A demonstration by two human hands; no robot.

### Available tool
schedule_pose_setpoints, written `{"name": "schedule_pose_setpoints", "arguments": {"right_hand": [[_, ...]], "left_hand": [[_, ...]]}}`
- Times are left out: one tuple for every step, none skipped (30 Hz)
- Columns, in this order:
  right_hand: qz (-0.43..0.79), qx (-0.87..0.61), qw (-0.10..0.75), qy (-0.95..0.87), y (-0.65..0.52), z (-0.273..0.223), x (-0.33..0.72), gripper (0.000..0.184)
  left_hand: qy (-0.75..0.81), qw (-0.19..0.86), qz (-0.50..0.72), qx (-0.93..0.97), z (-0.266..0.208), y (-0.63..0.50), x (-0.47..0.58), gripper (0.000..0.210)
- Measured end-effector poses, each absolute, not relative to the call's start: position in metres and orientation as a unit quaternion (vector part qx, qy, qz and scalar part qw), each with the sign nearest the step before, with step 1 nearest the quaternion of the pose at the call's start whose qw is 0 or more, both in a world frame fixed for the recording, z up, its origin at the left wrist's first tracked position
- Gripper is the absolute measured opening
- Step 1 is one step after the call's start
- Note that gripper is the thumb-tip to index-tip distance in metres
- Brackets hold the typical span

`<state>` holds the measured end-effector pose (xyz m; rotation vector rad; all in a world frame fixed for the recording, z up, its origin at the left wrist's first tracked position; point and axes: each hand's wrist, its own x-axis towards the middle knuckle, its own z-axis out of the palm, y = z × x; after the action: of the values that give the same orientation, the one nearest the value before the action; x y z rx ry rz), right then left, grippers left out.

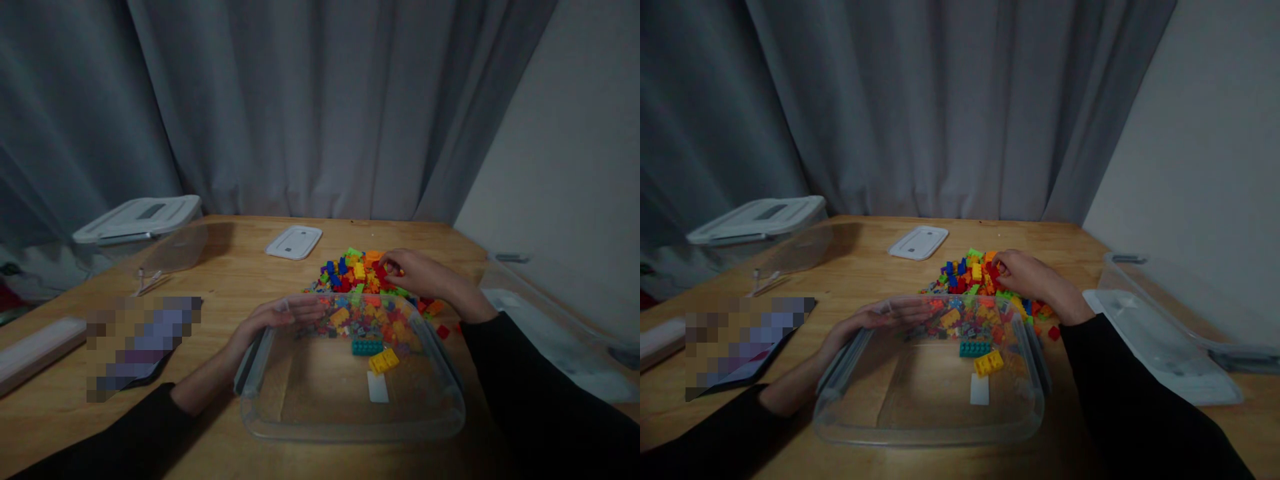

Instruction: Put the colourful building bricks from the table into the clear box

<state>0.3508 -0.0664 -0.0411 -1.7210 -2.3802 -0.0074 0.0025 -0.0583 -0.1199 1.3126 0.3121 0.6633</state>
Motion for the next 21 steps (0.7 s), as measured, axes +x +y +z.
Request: {"name": "schedule_pose_setpoints", "arguments": {"right_hand": [[-0.003, -0.581, 0.108, -0.806, -0.068, -0.038, 0.350, 0.019], [-0.003, -0.580, 0.112, -0.807, -0.070, -0.035, 0.349, 0.020], [-0.003, -0.578, 0.116, -0.808, -0.073, -0.032, 0.348, 0.021], [-0.004, -0.575, 0.120, -0.809, -0.075, -0.029, 0.347, 0.022], [-0.004, -0.573, 0.124, -0.810, -0.078, -0.025, 0.345, 0.024], [-0.002, -0.570, 0.127, -0.812, -0.080, -0.022, 0.344, 0.026], [0.001, -0.566, 0.132, -0.814, -0.083, -0.019, 0.342, 0.027], [0.004, -0.561, 0.138, -0.816, -0.086, -0.016, 0.341, 0.028], [0.007, -0.556, 0.144, -0.819, -0.089, -0.013, 0.339, 0.028], [0.011, -0.550, 0.149, -0.822, -0.093, -0.010, 0.337, 0.029], [0.015, -0.543, 0.154, -0.825, -0.097, -0.008, 0.334, 0.029], [0.020, -0.536, 0.157, -0.829, -0.100, -0.006, 0.332, 0.028], [0.027, -0.527, 0.157, -0.835, -0.105, -0.004, 0.329, 0.027], [0.036, -0.520, 0.155, -0.840, -0.109, -0.002, 0.326, 0.025], [0.045, -0.513, 0.150, -0.844, -0.112, 0.000, 0.322, 0.023], [0.056, -0.508, 0.144, -0.847, -0.116, 0.001, 0.318, 0.021], [0.067, -0.502, 0.138, -0.851, -0.119, 0.002, 0.314, 0.020], [0.080, -0.496, 0.133, -0.855, -0.122, 0.003, 0.310, 0.020], [0.093, -0.489, 0.129, -0.857, -0.125, 0.004, 0.306, 0.021], [0.109, -0.483, 0.125, -0.860, -0.127, 0.005, 0.302, 0.022], [0.127, -0.479, 0.119, -0.860, -0.130, 0.005, 0.298, 0.023]], "left_hand": [[0.142, 0.732, 0.300, 0.595, -0.119, -0.059, 0.003, 0.056], [0.141, 0.735, 0.299, 0.592, -0.118, -0.059, 0.003, 0.056], [0.139, 0.738, 0.298, 0.589, -0.117, -0.059, 0.003, 0.056], [0.136, 0.740, 0.298, 0.587, -0.116, -0.059, 0.004, 0.056], [0.135, 0.740, 0.298, 0.587, -0.116, -0.059, 0.004, 0.057], [0.133, 0.738, 0.297, 0.590, -0.116, -0.059, 0.003, 0.058], [0.132, 0.735, 0.297, 0.595, -0.116, -0.059, 0.003, 0.058], [0.131, 0.731, 0.300, 0.599, -0.117, -0.059, 0.003, 0.058], [0.131, 0.728, 0.302, 0.601, -0.117, -0.059, 0.002, 0.058], [0.132, 0.728, 0.303, 0.601, -0.118, -0.059, 0.002, 0.058], [0.133, 0.728, 0.305, 0.599, -0.119, -0.059, 0.002, 0.058], [0.133, 0.729, 0.307, 0.597, -0.120, -0.059, 0.001, 0.058], [0.135, 0.731, 0.308, 0.594, -0.120, -0.059, 0.001, 0.057], [0.136, 0.731, 0.308, 0.593, -0.120, -0.060, 0.001, 0.057], [0.136, 0.731, 0.308, 0.593, -0.120, -0.060, 0.001, 0.057], [0.136, 0.731, 0.308, 0.594, -0.120, -0.060, 0.002, 0.057], [0.134, 0.730, 0.307, 0.596, -0.121, -0.060, 0.002, 0.057], [0.132, 0.728, 0.306, 0.599, -0.121, -0.059, 0.002, 0.057], [0.128, 0.727, 0.304, 0.602, -0.121, -0.058, 0.002, 0.057], [0.126, 0.727, 0.305, 0.603, -0.122, -0.057, 0.002, 0.057], [0.124, 0.725, 0.304, 0.605, -0.122, -0.055, 0.002, 0.057]]}}
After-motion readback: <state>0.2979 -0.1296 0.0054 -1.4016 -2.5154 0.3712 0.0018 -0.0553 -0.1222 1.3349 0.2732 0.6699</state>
